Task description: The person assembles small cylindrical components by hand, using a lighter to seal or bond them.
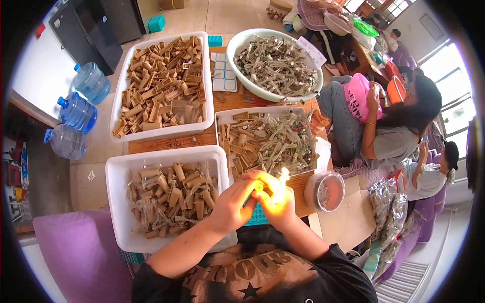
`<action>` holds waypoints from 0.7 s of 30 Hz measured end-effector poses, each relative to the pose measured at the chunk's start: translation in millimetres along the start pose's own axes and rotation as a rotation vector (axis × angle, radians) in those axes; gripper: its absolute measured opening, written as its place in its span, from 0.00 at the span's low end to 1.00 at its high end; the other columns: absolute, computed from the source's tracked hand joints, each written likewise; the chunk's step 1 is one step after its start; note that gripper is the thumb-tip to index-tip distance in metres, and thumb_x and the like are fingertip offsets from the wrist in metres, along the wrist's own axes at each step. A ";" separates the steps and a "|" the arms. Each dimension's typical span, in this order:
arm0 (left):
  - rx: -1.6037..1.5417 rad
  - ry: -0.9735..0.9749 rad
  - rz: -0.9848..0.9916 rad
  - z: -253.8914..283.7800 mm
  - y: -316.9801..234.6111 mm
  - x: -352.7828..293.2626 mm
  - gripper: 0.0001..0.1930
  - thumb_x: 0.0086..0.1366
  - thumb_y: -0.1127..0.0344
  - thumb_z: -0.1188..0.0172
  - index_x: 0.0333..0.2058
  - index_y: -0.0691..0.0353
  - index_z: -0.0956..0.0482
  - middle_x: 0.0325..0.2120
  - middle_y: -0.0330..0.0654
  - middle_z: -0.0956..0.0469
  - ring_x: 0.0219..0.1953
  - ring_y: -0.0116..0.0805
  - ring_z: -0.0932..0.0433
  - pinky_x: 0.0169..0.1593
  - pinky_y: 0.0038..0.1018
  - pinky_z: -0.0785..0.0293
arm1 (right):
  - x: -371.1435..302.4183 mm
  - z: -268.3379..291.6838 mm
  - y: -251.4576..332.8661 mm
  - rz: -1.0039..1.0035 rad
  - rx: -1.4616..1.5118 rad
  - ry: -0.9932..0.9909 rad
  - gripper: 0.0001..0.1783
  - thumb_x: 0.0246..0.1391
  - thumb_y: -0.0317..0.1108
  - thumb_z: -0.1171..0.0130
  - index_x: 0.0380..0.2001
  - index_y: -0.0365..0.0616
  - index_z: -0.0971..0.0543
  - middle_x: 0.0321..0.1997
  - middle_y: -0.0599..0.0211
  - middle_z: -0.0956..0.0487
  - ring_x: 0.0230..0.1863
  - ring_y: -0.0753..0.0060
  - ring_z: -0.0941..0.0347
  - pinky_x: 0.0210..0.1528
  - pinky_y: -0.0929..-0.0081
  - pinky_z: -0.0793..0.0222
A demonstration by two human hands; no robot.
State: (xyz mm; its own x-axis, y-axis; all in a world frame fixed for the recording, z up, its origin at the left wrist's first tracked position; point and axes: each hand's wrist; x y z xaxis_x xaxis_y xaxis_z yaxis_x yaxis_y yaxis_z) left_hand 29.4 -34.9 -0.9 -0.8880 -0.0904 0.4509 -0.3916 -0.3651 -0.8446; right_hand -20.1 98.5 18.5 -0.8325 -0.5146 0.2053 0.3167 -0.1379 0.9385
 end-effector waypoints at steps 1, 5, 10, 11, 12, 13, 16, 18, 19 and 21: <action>-0.014 0.000 -0.018 0.1 -1.6 3.1 0.17 0.55 0.78 0.41 0.44 0.66 0.29 0.35 0.50 0.25 0.37 0.52 0.24 0.39 0.37 0.27 | 2.3 9.1 0.9 -0.084 0.078 0.055 0.17 0.53 0.28 0.41 0.47 0.37 0.25 0.45 0.59 0.22 0.44 0.70 0.24 0.47 0.75 0.28; -0.159 0.199 0.144 -2.6 -8.2 -1.8 0.11 0.59 0.74 0.40 0.40 0.66 0.29 0.36 0.47 0.23 0.36 0.34 0.22 0.40 0.26 0.28 | 3.5 65.1 5.8 0.029 -0.190 0.240 0.19 0.52 0.29 0.38 0.48 0.38 0.25 0.41 0.62 0.21 0.38 0.73 0.24 0.40 0.74 0.29; -0.321 0.241 0.542 7.7 -11.4 4.9 0.09 0.57 0.72 0.37 0.30 0.63 0.31 0.31 0.44 0.22 0.33 0.22 0.25 0.37 0.23 0.29 | -25.7 157.1 -2.4 -0.521 -0.828 -0.036 0.11 0.48 0.34 0.43 0.30 0.35 0.22 0.25 0.53 0.22 0.25 0.60 0.24 0.30 0.71 0.30; -0.110 0.360 0.490 8.6 -13.1 8.1 0.10 0.56 0.71 0.36 0.30 0.63 0.31 0.28 0.42 0.22 0.31 0.22 0.26 0.35 0.23 0.29 | -37.9 169.9 -14.0 -0.526 -0.832 -0.046 0.11 0.48 0.34 0.43 0.30 0.35 0.22 0.25 0.53 0.22 0.25 0.60 0.24 0.30 0.71 0.30; -0.153 0.278 0.481 2.0 -7.0 1.1 0.11 0.54 0.70 0.34 0.29 0.62 0.30 0.23 0.39 0.25 0.26 0.21 0.28 0.32 0.21 0.31 | -48.7 176.9 -27.8 -0.585 -0.885 0.085 0.11 0.47 0.34 0.44 0.30 0.36 0.22 0.27 0.52 0.22 0.28 0.57 0.24 0.32 0.68 0.29; -0.154 0.285 0.482 0.4 -9.1 2.9 0.11 0.54 0.70 0.34 0.29 0.62 0.30 0.23 0.39 0.25 0.26 0.21 0.28 0.32 0.21 0.31 | -59.0 180.8 -41.7 -0.651 -0.937 0.215 0.11 0.46 0.34 0.44 0.31 0.37 0.22 0.29 0.52 0.21 0.31 0.54 0.23 0.35 0.65 0.28; -0.243 0.327 0.559 3.4 -14.6 7.2 0.11 0.54 0.69 0.34 0.32 0.62 0.27 0.22 0.37 0.26 0.25 0.21 0.29 0.32 0.20 0.31 | -71.1 175.7 -75.8 -0.646 -1.063 0.251 0.11 0.45 0.34 0.43 0.32 0.42 0.20 0.32 0.52 0.20 0.37 0.50 0.23 0.41 0.58 0.28; -0.299 0.369 0.564 4.7 -11.4 5.5 0.11 0.53 0.68 0.33 0.33 0.62 0.25 0.22 0.36 0.26 0.25 0.21 0.30 0.32 0.20 0.32 | -72.9 170.4 -89.2 -0.638 -1.102 0.183 0.11 0.45 0.34 0.43 0.33 0.43 0.20 0.33 0.53 0.20 0.37 0.50 0.23 0.41 0.58 0.28; -0.295 0.367 0.566 6.1 -11.3 5.6 0.11 0.53 0.68 0.33 0.33 0.62 0.25 0.22 0.36 0.26 0.25 0.21 0.30 0.32 0.20 0.32 | -72.0 167.1 -92.0 -0.631 -1.141 0.116 0.12 0.44 0.34 0.43 0.34 0.44 0.20 0.34 0.55 0.19 0.38 0.50 0.23 0.42 0.58 0.28; -0.291 0.418 0.609 8.0 -11.7 7.3 0.10 0.54 0.68 0.33 0.32 0.62 0.24 0.24 0.35 0.25 0.27 0.20 0.30 0.33 0.19 0.32 | -68.3 165.3 -91.9 -0.660 -1.147 0.161 0.12 0.44 0.32 0.44 0.34 0.43 0.20 0.34 0.53 0.20 0.38 0.50 0.24 0.42 0.59 0.28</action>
State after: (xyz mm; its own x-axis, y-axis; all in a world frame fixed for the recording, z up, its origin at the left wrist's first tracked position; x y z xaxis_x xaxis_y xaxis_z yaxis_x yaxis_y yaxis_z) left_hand 29.4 -38.7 14.6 -0.9608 0.1796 -0.2114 0.1956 -0.1015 -0.9754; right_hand -67.5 286.2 -35.8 -0.9396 -0.1589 -0.3033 0.1447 -0.9871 0.0687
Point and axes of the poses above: each hand's wrist, its own x-axis towards the middle knuckle, its own z-axis out of the back of the hand, y = z × x
